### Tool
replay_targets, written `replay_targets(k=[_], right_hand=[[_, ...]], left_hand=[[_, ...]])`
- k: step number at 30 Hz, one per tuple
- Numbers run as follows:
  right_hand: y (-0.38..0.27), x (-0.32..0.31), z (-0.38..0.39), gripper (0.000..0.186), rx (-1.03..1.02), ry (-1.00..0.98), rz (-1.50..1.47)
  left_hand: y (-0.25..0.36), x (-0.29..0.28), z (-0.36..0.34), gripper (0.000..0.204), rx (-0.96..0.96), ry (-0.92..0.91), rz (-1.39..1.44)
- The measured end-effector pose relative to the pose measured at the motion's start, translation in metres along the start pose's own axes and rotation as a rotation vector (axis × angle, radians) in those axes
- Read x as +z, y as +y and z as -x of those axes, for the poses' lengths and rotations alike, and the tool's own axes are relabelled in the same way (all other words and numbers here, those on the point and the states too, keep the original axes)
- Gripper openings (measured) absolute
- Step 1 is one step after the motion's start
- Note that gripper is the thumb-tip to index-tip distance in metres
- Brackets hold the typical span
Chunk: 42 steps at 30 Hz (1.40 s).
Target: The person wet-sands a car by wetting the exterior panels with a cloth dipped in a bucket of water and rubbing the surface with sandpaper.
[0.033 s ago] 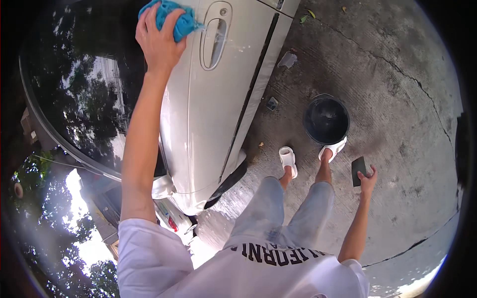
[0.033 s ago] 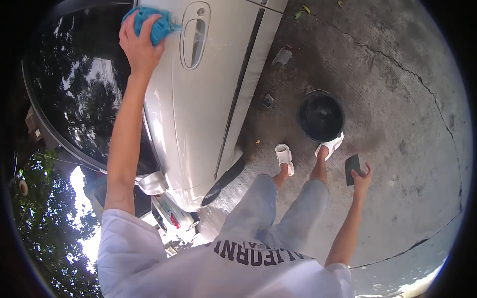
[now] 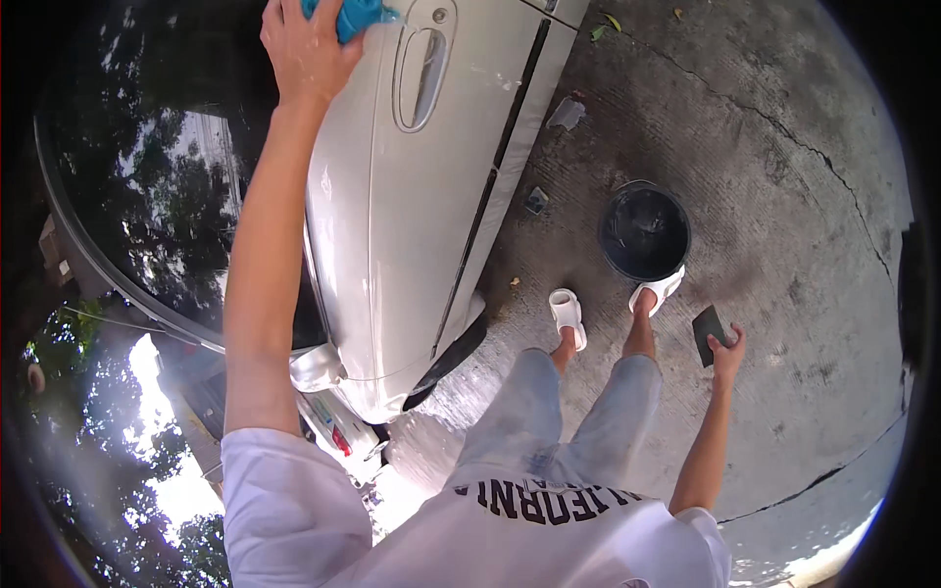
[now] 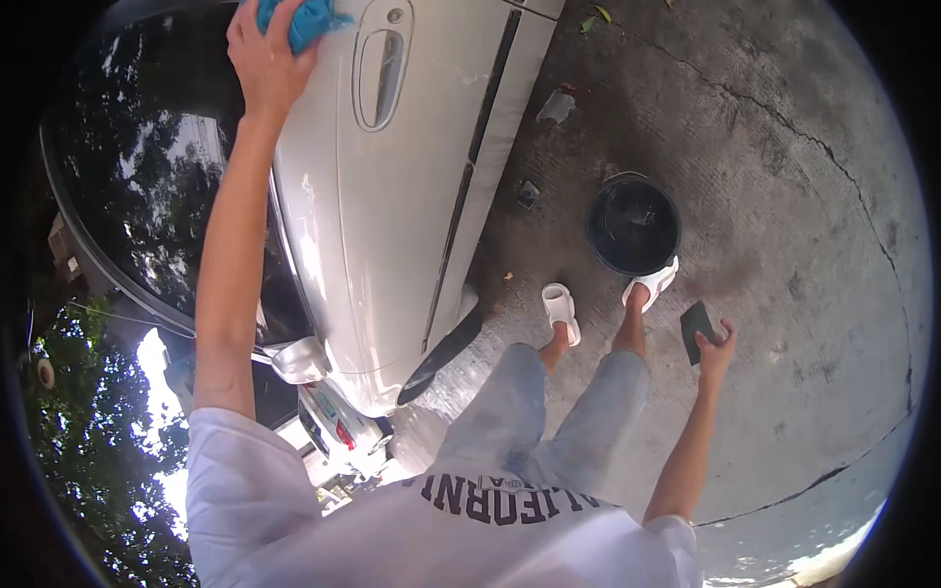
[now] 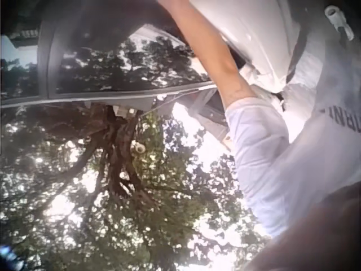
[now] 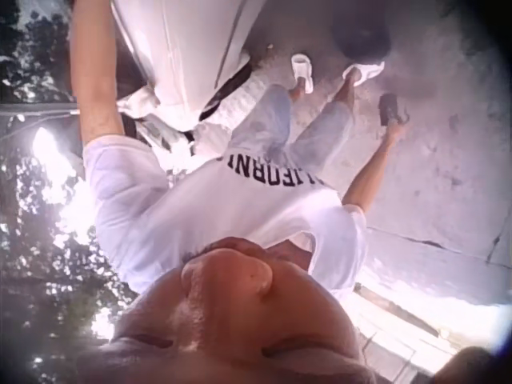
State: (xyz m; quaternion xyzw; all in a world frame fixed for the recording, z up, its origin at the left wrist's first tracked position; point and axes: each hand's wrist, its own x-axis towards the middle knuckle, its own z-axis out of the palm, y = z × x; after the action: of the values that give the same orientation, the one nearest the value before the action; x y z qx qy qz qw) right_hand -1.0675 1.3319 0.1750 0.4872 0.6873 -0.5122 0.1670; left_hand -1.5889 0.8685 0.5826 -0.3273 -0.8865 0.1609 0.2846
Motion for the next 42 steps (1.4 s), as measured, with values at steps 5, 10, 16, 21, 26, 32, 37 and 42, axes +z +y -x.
replay_targets(k=[5, 10, 16, 21, 26, 32, 37, 42], right_hand=[[0.02, 0.021, 0.01, 0.043, -0.083, 0.052, 0.039], [0.014, 0.039, 0.035, 0.023, -0.21, 0.063, 0.01], [0.002, 0.083, 0.122, 0.019, -0.287, 0.08, -0.047], [0.013, 0.101, 0.223, 0.025, -0.268, -0.076, 0.177], [0.123, 0.027, 0.25, 0.038, -0.208, -0.01, 0.523], [0.162, -0.039, 0.29, 0.036, -0.047, 0.024, 0.467], [0.168, -0.04, 0.272, 0.042, -0.12, -0.013, 0.351], [0.045, 0.001, 0.316, 0.033, -0.341, -0.113, 0.372]], left_hand=[[0.011, -0.008, -0.063, 0.045, 0.084, 0.004, 0.021], [0.01, -0.04, 0.078, 0.049, -0.006, -0.054, 0.065], [0.094, -0.115, 0.28, 0.049, -0.483, -0.159, 0.044], [0.125, -0.166, 0.52, 0.062, -0.56, -0.43, 0.073], [0.143, -0.247, 0.687, 0.052, -0.809, -0.447, -0.024], [0.117, -0.313, 0.749, 0.048, -1.043, -0.496, -0.008], [0.169, -0.215, 0.668, 0.036, -0.856, -0.464, 0.272], [0.176, -0.123, 0.465, 0.028, -0.929, -0.179, 0.588]])
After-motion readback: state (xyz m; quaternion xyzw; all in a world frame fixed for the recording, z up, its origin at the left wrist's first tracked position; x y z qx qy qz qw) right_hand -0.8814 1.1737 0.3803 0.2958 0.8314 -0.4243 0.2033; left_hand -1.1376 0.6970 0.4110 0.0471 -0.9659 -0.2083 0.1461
